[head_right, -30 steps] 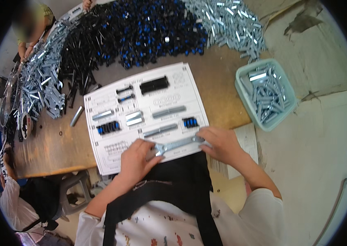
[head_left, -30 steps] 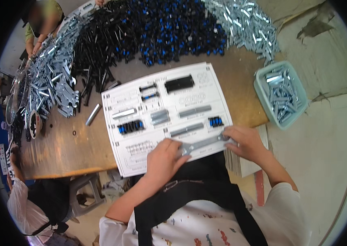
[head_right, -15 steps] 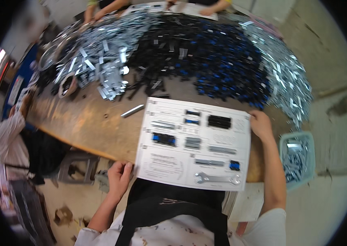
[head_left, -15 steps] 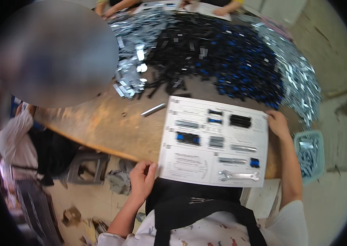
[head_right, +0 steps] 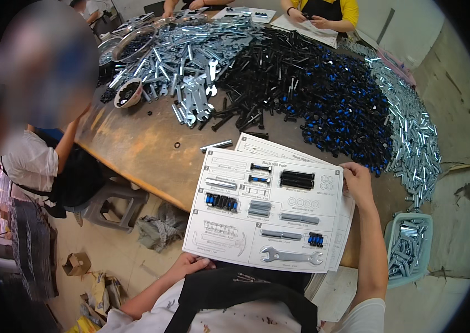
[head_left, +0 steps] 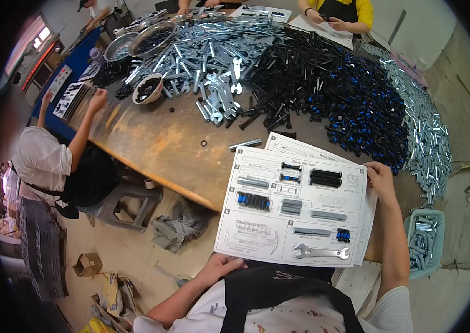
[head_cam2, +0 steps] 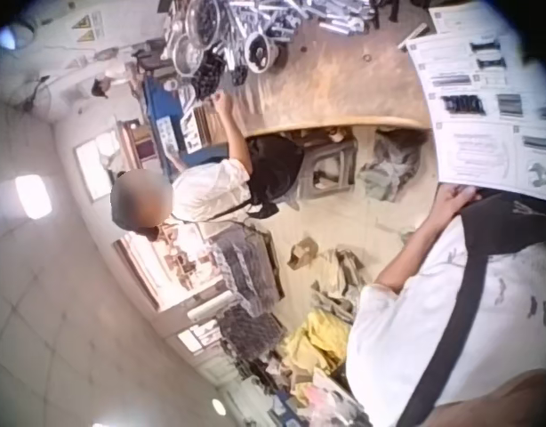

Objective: The person sits at a table and assembles small hardware kits by picking bolts, nuts, and washers from large piles and arranging them on an instruction sheet. The person uses a wrench to tighten some components and places finished kits on the sheet while other workers perform similar tasks nearby.

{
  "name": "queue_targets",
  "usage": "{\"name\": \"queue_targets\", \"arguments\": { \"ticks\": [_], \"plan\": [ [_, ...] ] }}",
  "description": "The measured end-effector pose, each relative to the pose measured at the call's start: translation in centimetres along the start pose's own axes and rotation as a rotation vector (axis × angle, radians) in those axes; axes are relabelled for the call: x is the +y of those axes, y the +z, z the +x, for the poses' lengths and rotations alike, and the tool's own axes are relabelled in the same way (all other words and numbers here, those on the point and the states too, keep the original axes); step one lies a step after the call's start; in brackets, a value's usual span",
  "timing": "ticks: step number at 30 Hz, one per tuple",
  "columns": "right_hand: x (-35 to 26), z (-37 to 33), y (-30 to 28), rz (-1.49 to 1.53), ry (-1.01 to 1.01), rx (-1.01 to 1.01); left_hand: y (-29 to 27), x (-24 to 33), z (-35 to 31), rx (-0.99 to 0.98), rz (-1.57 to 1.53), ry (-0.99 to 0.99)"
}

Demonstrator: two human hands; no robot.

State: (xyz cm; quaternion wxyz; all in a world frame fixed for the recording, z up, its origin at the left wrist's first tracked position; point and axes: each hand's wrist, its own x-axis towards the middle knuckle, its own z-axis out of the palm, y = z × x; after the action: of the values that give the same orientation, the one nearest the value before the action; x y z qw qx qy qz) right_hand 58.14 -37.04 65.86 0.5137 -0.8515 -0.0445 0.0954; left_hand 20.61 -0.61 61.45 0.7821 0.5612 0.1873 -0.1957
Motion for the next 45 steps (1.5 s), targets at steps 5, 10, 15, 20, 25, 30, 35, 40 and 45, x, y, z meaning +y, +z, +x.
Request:
{"name": "queue_targets", "arguments": {
  "ticks": [5, 10, 15, 20, 25, 30, 35, 40, 45],
  "plan": [
    [-2.9, 0.0, 5.8, 0.046, 0.013, -0.088, -1.8, -0.5, -3.7, 0.199, -0.138, 0.058],
    [-7.5, -1.1, 12.1, 0.094, 0.112, -0.230, -6.5, -1.1, -5.5, 0.461, -0.290, 0.263],
    [-10.3, -1.6, 17.7, 0.089, 0.155, -0.349, -12.6, -0.5, -6.2, 0.634, -0.376, 0.407],
    [-13.4, -2.5, 22.9, 0.076, 0.180, -0.488, -18.9, 0.6, -6.9, 0.720, -0.350, 0.472],
    [-15.2, -2.2, 27.1, 0.088, 0.190, -0.607, -24.7, 2.7, -5.8, 0.463, -0.362, 0.179],
    [-13.7, -0.5, 32.0, 0.148, 0.181, -0.580, -29.1, 2.8, -4.8, 0.290, -0.581, -0.055],
    [-15.6, -0.1, 35.4, 0.353, 0.175, -0.597, -37.6, 2.3, -6.2, 0.144, -1.787, -0.536],
    [-16.9, 0.3, 35.6, 0.302, 0.030, -0.539, -38.2, 7.8, -4.3, 0.257, -1.959, -0.738],
    [-14.7, 4.3, 28.4, -0.156, -0.461, -0.100, -33.2, 1.4, -3.4, 0.329, -0.874, -0.125]
  ]
}}
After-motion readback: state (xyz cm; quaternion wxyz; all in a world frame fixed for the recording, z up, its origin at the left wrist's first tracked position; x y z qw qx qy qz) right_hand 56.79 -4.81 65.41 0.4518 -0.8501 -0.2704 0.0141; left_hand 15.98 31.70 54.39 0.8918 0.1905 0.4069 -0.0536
